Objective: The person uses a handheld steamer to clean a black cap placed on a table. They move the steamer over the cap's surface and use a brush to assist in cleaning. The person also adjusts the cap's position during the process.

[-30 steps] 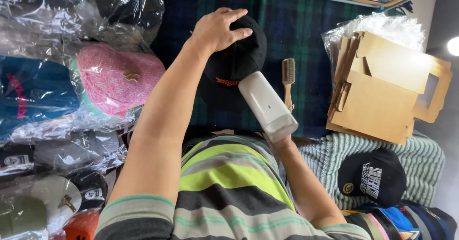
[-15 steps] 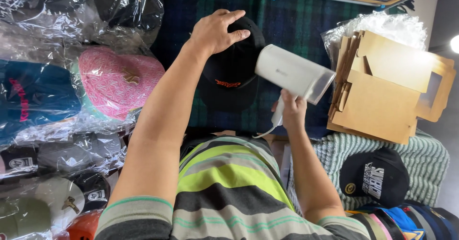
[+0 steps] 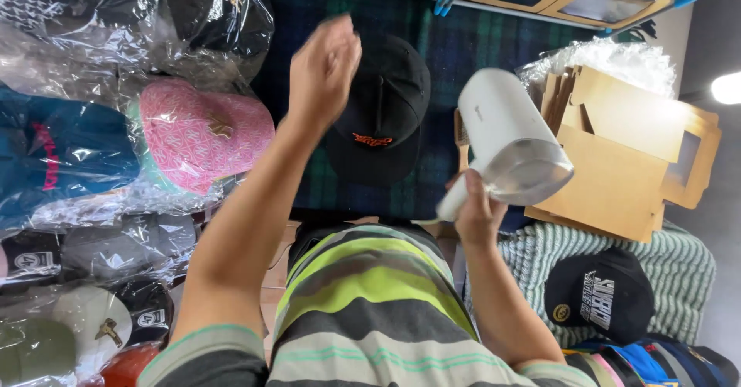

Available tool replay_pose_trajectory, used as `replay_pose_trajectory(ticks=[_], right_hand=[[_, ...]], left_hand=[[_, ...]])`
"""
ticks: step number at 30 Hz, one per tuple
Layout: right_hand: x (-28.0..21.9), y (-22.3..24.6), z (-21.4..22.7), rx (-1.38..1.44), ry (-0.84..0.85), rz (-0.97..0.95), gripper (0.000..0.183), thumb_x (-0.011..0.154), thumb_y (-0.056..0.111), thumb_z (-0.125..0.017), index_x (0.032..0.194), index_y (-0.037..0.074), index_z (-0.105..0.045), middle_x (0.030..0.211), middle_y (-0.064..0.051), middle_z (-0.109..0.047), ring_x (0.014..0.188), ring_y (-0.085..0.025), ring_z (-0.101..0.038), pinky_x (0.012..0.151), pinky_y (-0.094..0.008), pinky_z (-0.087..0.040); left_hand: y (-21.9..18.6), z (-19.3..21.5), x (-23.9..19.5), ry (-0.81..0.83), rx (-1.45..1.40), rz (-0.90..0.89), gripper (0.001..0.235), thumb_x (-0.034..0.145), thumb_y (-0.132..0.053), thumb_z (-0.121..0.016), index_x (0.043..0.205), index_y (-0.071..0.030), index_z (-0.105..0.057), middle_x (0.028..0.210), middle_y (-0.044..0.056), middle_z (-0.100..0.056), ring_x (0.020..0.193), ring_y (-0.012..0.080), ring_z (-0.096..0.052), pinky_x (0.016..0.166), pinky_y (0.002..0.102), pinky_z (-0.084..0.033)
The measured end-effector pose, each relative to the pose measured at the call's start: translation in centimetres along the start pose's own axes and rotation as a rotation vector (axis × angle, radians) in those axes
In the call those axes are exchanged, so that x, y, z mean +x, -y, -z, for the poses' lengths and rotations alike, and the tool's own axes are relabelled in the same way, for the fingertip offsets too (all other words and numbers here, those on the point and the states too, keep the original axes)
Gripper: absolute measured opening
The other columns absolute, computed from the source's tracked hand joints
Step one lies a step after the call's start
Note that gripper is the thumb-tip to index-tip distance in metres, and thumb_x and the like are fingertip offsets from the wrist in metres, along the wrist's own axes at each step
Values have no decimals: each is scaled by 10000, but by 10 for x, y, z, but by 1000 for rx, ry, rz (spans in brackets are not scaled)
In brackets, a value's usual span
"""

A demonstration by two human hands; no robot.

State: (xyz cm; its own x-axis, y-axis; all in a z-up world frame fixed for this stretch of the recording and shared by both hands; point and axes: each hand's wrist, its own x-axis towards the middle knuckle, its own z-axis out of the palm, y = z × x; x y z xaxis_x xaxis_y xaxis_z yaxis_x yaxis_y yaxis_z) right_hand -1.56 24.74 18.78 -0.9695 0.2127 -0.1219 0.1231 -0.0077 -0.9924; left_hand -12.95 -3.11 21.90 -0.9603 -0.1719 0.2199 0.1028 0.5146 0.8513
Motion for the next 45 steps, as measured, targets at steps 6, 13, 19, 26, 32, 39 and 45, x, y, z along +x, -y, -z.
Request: replay_pose_trajectory(ticks=[6, 13, 19, 26, 32, 39, 45], right_hand=[[-8, 2, -65, -322, 61, 525, 358, 866, 168, -835, 1103, -37, -664, 1052, -188, -658, 940, -222, -598, 911, -438, -512], [57, 54, -107, -594, 649, 973, 241, 862, 278, -754, 952, 58, -715, 965, -110, -665, 928, -340, -678, 796, -435, -548], [156, 53, -149, -1135, 750, 551, 522, 1046, 521, -386, 1449, 242, -566, 1499, -59, -502, 1438, -377, -327, 1049, -585, -292], [169, 36, -160, -1157, 694, 413, 536, 1060, 514, -307, 1519, 300, -482, 1577, -25, -445, 1424, -326, -384, 1077, -534, -356], [172, 35, -161, -1199, 717, 394, 527, 1068, 493, -288, 1537, 316, -450, 1585, -17, -427, 1425, -314, -373, 1091, -512, -349], [175, 29, -161, -1185, 721, 428, 537, 1057, 511, -287, 1525, 323, -470, 1566, -38, -454, 1390, -341, -414, 1052, -528, -373], [175, 32, -161, -1170, 688, 386, 518, 1066, 496, -296, 1520, 323, -477, 1565, -25, -453, 1404, -333, -401, 1075, -518, -352]], left_hand=[[-53, -11, -135, 421, -608, 86, 901, 776, -350, -885, 1509, -30, -471, 1322, 258, -649, 1260, 425, -604, 1045, 550, -495], [34, 31, -163, -105, -562, 92, 398, 793, -114, -820, 1134, -12, -643, 974, 165, -679, 889, 226, -637, 754, 438, -555], [19, 31, -162, -110, -457, 113, 493, 829, -188, -845, 1222, -12, -604, 1075, 198, -664, 970, 256, -645, 819, 437, -549], [15, 13, -143, -58, -302, 161, 630, 804, -214, -854, 1314, -25, -537, 1205, 196, -628, 1090, 294, -616, 905, 445, -521], [36, 27, -119, -4, -182, 206, 740, 783, -235, -861, 1387, -36, -483, 1310, 194, -598, 1185, 325, -593, 975, 451, -498], [33, 30, -125, 36, -48, 227, 851, 763, -257, -868, 1460, -46, -428, 1415, 192, -568, 1280, 355, -569, 1044, 457, -475], [106, -32, -178, -166, 106, 200, 1020, 758, -304, -915, 1514, -94, -263, 1496, 199, -345, 1495, 404, -236, 1272, 519, -10]])
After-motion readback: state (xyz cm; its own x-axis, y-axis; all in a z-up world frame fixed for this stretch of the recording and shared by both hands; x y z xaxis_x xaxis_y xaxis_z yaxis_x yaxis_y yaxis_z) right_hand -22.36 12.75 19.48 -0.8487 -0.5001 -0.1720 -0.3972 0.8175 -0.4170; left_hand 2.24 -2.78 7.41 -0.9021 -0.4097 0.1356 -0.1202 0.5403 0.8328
